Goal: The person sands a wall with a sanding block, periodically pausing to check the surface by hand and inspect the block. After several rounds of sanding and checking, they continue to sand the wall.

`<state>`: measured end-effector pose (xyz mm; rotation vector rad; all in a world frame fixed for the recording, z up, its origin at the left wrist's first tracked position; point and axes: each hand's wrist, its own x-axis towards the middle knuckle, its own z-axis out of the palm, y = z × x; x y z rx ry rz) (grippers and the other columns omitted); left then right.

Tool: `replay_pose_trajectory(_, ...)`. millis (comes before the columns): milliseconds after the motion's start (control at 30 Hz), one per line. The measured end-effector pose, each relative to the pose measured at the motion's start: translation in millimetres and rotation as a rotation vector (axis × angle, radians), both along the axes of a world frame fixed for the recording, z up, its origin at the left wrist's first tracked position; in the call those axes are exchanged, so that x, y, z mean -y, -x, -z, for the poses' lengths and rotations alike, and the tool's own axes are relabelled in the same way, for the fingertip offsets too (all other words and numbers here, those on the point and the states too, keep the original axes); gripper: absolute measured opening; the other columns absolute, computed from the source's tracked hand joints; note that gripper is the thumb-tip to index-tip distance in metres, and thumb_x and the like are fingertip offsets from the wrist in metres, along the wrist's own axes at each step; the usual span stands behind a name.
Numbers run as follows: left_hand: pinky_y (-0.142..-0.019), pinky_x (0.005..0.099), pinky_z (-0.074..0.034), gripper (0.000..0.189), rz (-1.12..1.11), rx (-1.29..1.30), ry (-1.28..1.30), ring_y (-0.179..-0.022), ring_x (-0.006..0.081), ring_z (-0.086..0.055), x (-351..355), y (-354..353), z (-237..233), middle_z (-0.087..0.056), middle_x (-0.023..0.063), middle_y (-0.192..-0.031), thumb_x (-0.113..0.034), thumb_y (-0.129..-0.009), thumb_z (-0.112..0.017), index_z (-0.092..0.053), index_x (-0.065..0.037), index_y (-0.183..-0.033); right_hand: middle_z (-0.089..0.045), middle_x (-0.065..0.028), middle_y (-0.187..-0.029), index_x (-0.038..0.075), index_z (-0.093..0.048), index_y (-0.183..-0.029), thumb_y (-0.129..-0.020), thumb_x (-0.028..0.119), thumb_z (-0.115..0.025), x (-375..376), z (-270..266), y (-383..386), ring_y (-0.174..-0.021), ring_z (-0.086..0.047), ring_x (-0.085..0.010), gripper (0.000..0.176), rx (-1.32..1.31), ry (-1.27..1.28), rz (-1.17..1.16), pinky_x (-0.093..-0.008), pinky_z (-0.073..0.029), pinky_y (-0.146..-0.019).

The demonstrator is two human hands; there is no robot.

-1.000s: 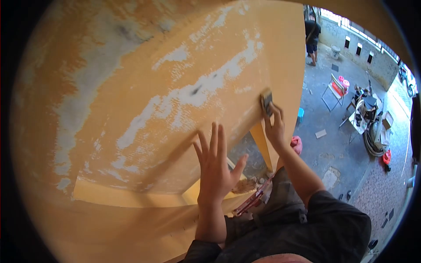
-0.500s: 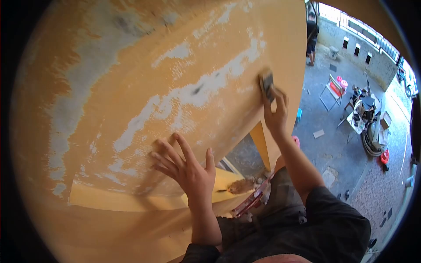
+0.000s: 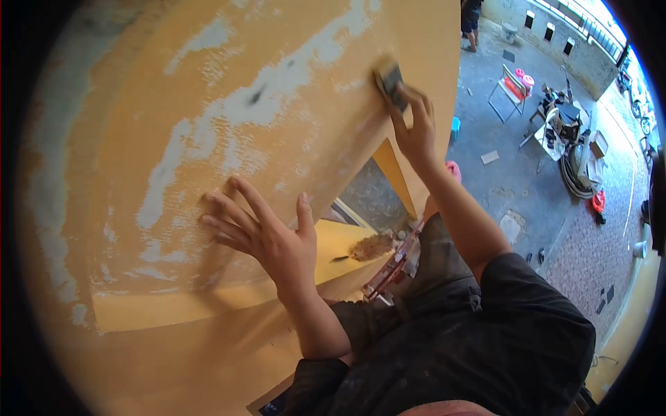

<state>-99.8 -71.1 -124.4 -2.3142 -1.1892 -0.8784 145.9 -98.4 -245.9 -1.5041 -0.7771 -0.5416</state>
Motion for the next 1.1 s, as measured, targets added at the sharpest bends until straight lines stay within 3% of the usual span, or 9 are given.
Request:
replay_pose_trajectory(67, -0.101, 0.0713, -0.010, 0.087, 0.011, -0.013, 0.041, -0.136, 0.0539, 0.003, 0.3, 2.5, -0.5, -0.004, 0.0263, -0.152, -0.048, -0.083, -0.060, -0.019, -0.010, -0.149, -0.059, -0.0130, -0.111, 0.009, -0.059, -0.117, -0.081, 0.007, -0.067, -2.5, 49.7, 5.6, -0.101, -0.055, -0.0327, 0.037, -0.012, -0.006, 0.009, -0.0386, -0.045, -0.087)
replay_pose_trajectory(167, -0.101, 0.0711, -0.008, 0.088, -0.012, 0.000, 0.031, -0.137, 0.0536, 0.004, -3.0, -0.6, 1.8, -0.003, 0.0261, -0.152, -0.048, -0.082, -0.060, -0.018, -0.010, -0.149, -0.059, -0.0181, -0.111, 0.004, -0.058, -0.116, -0.083, 0.007, -0.065, -0.6, 27.6, 1.8, -0.105, -0.056, -0.0345, 0.034, 0.005, 0.013, -0.002, -0.0390, -0.045, -0.089)
replay_pose_trajectory(300, -0.101, 0.0714, -0.008, 0.089, 0.025, 0.003, 0.037, -0.137, 0.0533, 0.005, -1.0, 1.8, 4.0, -0.002, 0.0253, -0.153, -0.049, -0.082, -0.060, -0.017, -0.010, -0.149, -0.058, -0.0171, -0.111, 0.006, -0.059, -0.116, -0.079, 0.009, -0.068, -4.7, -9.0, -3.6, -0.103, -0.056, -0.0343, 0.038, -0.025, -0.079, 0.008, -0.0420, -0.045, -0.088)
replay_pose_trajectory(433, -0.102, 0.0706, -0.008, 0.089, 0.021, 0.031, 0.043, -0.137, 0.0527, 0.006, -3.6, -2.8, -3.3, 0.000, 0.0245, -0.153, -0.048, -0.082, -0.061, -0.016, -0.010, -0.149, -0.058, -0.0167, -0.111, 0.006, -0.059, -0.117, -0.080, 0.008, -0.067, 1.3, 84.5, 2.0, -0.106, -0.054, -0.0341, 0.037, -0.033, 0.027, -0.021, -0.0403, -0.043, -0.090)
replay_pose_trajectory(567, -0.102, 0.0701, -0.008, 0.090, -0.015, -0.027, 0.080, -0.137, 0.0526, 0.007, 0.1, 1.7, 2.1, 0.000, 0.0247, -0.153, -0.048, -0.082, -0.061, -0.015, -0.010, -0.149, -0.058, -0.0167, -0.111, 0.005, -0.058, -0.117, -0.081, 0.007, -0.066, -4.8, 9.8, 0.0, -0.104, -0.054, -0.0347, 0.037, -0.011, -0.035, 0.010, -0.0404, -0.043, -0.089)
replay_pose_trajectory(700, -0.103, 0.0696, -0.007, 0.089, 0.017, -0.007, 0.074, -0.138, 0.0512, 0.005, 3.3, 5.3, 0.1, 0.001, 0.0229, -0.154, -0.047, -0.083, -0.061, -0.014, -0.011, -0.149, -0.058, -0.0166, -0.110, 0.005, -0.058, -0.117, -0.081, 0.007, -0.066, -4.3, 56.9, 9.2, -0.101, -0.055, -0.0350, 0.036, -0.043, 0.004, 0.026, -0.0407, -0.044, -0.087)
replay_pose_trajectory(800, -0.104, 0.0686, -0.008, 0.089, 0.002, 0.029, 0.067, -0.138, 0.0492, 0.005, -0.8, 1.6, 1.2, 0.002, 0.0205, -0.154, -0.047, -0.083, -0.062, -0.013, -0.013, -0.150, -0.058, -0.0170, -0.109, 0.005, -0.058, -0.117, -0.081, 0.008, -0.066, -4.6, 63.7, 5.2, -0.100, -0.055, -0.0351, 0.037, 0.022, -0.033, -0.006, -0.0411, -0.044, -0.087)
replay_pose_trajectory(933, -0.102, 0.0705, -0.009, 0.090, -0.012, -0.023, 0.078, -0.137, 0.0536, 0.004, 0.2, 1.2, 1.0, 0.001, 0.0251, -0.153, -0.051, -0.082, -0.060, -0.016, -0.010, -0.149, -0.058, -0.0130, -0.109, 0.010, -0.059, -0.118, -0.079, 0.008, -0.068, -10.4, -18.5, -8.0, -0.101, -0.054, -0.0338, 0.040, -0.038, -0.146, 0.025, -0.0389, -0.044, -0.086)
replay_pose_trajectory(1100, -0.102, 0.0703, -0.007, 0.089, -0.001, -0.018, 0.132, -0.137, 0.0530, 0.007, 1.3, 5.9, -0.9, 0.001, 0.0252, -0.153, -0.051, -0.083, -0.060, -0.017, -0.010, -0.149, -0.059, -0.0153, -0.109, 0.006, -0.059, -0.117, -0.079, 0.005, -0.068, -10.3, 39.1, 3.6, -0.102, -0.055, -0.0329, 0.040, -0.028, -0.069, 0.027, -0.0389, -0.043, -0.088)
